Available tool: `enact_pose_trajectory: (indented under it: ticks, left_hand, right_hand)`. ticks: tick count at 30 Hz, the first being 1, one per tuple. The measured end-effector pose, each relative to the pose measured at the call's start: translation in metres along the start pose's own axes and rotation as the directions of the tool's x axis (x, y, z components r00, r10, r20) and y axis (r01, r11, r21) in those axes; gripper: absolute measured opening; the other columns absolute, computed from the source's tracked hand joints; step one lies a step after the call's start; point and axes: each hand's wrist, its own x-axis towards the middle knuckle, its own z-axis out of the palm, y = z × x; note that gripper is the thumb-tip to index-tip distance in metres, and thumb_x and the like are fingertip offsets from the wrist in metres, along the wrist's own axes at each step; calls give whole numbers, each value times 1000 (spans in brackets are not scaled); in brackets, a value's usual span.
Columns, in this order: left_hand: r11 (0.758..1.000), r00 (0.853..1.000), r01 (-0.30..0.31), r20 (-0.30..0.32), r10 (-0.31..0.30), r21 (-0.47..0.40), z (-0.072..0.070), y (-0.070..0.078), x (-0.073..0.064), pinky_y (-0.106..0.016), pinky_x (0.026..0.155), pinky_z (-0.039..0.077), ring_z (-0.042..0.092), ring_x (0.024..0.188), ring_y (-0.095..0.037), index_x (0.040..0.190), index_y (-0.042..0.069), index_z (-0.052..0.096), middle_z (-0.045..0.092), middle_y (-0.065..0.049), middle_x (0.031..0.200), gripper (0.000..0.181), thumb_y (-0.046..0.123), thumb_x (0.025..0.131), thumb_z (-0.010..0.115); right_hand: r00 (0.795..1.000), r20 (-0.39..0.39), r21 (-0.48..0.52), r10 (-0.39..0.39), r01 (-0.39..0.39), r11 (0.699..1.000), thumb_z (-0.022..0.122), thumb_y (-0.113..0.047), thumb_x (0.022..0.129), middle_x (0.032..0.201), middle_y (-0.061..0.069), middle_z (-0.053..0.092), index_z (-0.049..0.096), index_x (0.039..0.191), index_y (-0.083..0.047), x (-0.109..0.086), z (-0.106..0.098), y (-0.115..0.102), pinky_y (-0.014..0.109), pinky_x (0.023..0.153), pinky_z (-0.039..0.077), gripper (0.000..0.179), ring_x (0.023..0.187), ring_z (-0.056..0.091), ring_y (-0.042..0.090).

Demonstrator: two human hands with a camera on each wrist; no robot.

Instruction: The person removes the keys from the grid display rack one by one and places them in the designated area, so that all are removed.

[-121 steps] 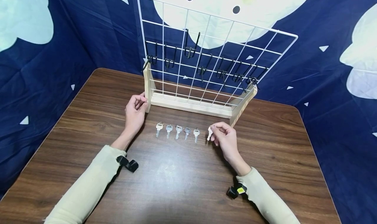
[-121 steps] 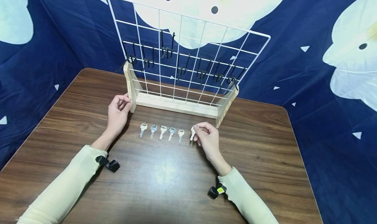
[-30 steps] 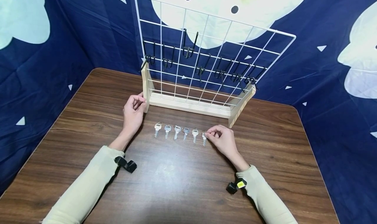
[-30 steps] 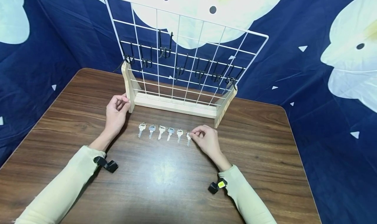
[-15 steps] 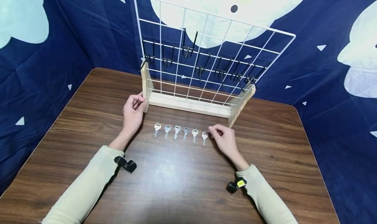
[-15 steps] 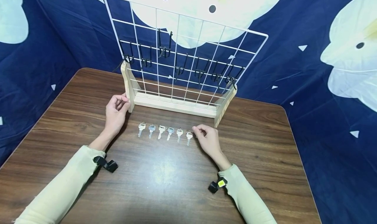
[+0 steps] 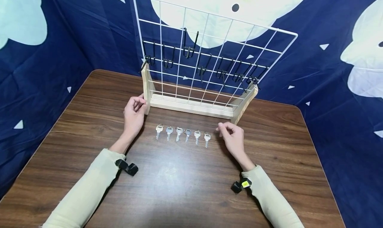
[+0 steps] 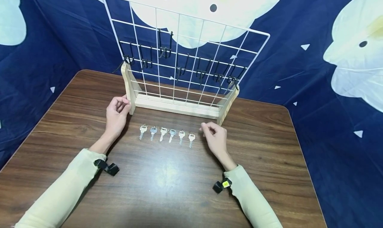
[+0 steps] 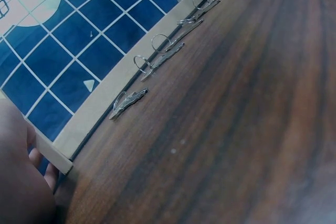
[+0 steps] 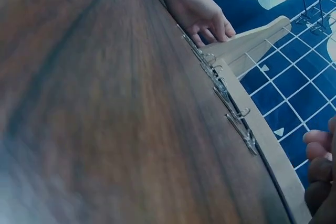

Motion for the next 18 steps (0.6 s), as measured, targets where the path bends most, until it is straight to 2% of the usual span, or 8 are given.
enact_pose_trajectory:
  ticks: [7,14,18]
  left_hand:
    - [1000,1000,1,3,-1,9,0,1,1,-34,122,52,61,144,-38,105,-2,60,63,-25,155,11,-13,105,58]
    - [1000,1000,9,9,-9,15,0,2,0,-36,124,51,59,145,-38,107,-8,57,61,-25,157,5,-12,106,59]
    - [1000,1000,5,9,-5,12,-1,2,0,-37,125,50,59,146,-39,107,-7,57,61,-25,157,6,-12,106,59]
  right_hand:
    - [994,-94,51,-55,60,997,67,-1,107,60,1,64,76,82,7,8,-11,-9,12,49,39,28,53,54,3]
    - [977,-195,121,-82,107,987,68,3,106,61,1,65,74,90,15,18,-28,-22,13,48,38,21,52,56,8]
    - [961,-251,130,-113,150,980,69,3,106,63,-6,66,75,100,17,24,-35,-29,12,48,41,16,55,57,1]
